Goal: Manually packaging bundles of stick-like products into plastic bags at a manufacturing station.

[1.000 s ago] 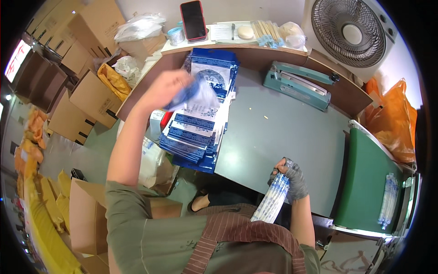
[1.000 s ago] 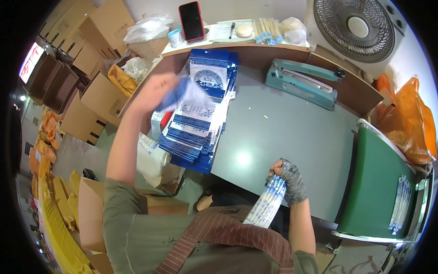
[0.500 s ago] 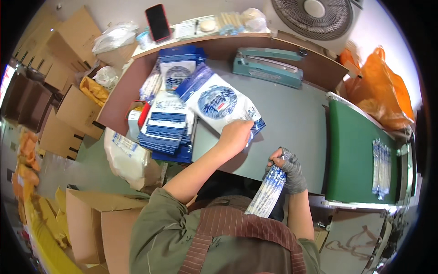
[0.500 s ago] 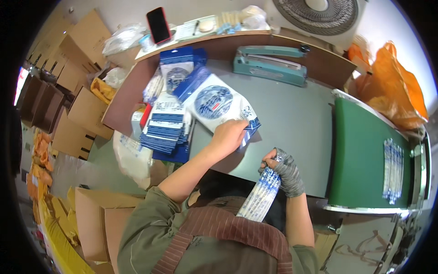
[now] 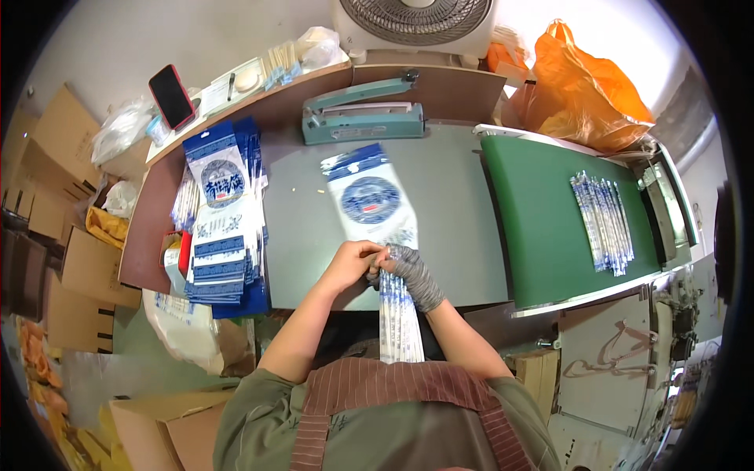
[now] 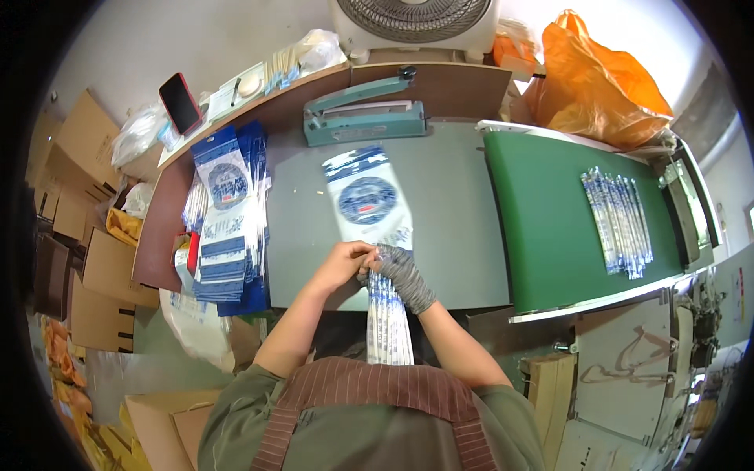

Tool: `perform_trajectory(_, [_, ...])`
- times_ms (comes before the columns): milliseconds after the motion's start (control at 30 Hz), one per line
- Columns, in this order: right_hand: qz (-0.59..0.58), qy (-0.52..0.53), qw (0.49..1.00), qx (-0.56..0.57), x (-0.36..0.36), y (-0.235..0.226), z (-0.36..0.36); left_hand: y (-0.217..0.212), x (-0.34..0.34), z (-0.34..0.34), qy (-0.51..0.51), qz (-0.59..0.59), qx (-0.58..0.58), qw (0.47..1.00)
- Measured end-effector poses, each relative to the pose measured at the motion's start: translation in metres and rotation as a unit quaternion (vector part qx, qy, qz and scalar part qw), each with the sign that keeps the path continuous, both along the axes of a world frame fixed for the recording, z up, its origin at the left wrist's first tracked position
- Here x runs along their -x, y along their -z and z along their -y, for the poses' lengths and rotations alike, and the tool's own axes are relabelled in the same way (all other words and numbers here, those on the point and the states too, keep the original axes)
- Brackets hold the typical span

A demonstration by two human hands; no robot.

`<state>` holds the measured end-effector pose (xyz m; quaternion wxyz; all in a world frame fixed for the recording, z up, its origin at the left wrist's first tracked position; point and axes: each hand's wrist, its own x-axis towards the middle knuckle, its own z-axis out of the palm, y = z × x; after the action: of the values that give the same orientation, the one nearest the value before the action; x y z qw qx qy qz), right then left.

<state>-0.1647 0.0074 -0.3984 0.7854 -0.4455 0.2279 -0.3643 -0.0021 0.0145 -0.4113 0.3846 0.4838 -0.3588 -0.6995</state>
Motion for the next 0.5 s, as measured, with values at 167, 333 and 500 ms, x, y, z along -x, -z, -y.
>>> perform_trajectory(167, [-0.171,0.066,0.977,0.106,-0.004,0.017,0.009,-0.018,0.012,-0.005,-0.141,0.409,0.395,0.810])
perform_trajectory(333, [-0.173,0.061,0.980,-0.078,-0.004,0.001,0.010,-0.031,0.013,-0.028,-0.123,0.431,0.455,0.770])
perform_trajectory(500, [-0.060,0.088,0.990,-0.095,-0.011,0.005,0.008,-0.023,0.003,-0.028,-0.127,0.274,0.362,0.882])
